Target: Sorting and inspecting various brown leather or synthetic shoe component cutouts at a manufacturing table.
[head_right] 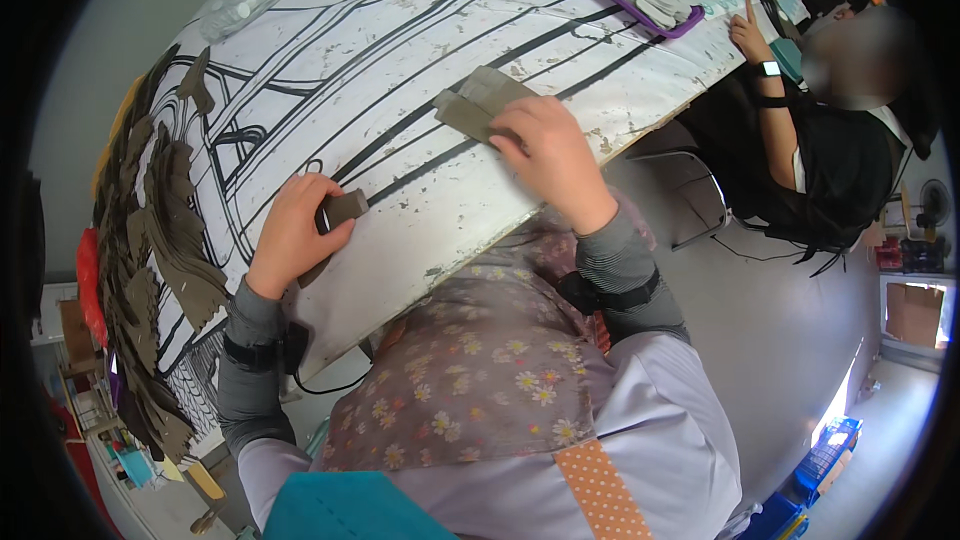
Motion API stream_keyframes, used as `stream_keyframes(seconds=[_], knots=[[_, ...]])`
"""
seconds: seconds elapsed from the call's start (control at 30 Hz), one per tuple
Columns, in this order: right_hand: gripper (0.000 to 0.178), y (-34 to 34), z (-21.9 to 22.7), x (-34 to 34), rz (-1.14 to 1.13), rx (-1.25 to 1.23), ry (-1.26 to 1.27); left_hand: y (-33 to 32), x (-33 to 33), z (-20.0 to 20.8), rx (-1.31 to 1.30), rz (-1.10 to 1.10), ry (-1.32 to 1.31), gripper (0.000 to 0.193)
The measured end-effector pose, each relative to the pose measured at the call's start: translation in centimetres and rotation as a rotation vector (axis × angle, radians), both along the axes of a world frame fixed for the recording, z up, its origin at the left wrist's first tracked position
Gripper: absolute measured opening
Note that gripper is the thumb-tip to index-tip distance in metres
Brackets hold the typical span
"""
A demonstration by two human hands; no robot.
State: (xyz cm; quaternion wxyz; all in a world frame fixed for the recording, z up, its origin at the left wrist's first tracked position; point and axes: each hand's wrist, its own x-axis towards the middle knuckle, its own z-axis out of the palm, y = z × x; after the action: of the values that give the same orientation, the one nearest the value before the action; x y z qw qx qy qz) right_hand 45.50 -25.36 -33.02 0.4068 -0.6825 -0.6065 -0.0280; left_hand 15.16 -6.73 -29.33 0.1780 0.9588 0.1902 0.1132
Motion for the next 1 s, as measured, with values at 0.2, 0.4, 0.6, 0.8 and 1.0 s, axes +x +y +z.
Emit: stream_keyframes(seconds=[0.2, 0.4, 0.6, 0.8, 1.0], knots=[[0.025, 1.6, -0.2, -1.5, 0.052, 0.035, -0.033, -3.4, 1.7, 0.0, -0.043, -0.049, -0.118, 0.032], [0.03, 3.0, -0.3, -1.9, 0.028, -0.008, -0.122, -3.6, 2.6, -1.4, 0.02, -0.04, -0.178, 0.032], [0.022, 3.5, 0.3, -2.0, 0.009, -0.054, -0.137, -3.2, 2.3, -2.7, -0.014, -0.013, -0.179, 0.033], [0.027, 3.8, 0.2, -1.8, -0.046, -0.04, -0.197, -3.2, 2.2, -2.6, -0.091, -0.032, -0.206, 0.031], [0.021, 4.0, 0.2, -2.5, -0.069, 0.136, -0.15, -3.2, 1.9, -2.4, -0.097, -0.037, -0.243, 0.031]])
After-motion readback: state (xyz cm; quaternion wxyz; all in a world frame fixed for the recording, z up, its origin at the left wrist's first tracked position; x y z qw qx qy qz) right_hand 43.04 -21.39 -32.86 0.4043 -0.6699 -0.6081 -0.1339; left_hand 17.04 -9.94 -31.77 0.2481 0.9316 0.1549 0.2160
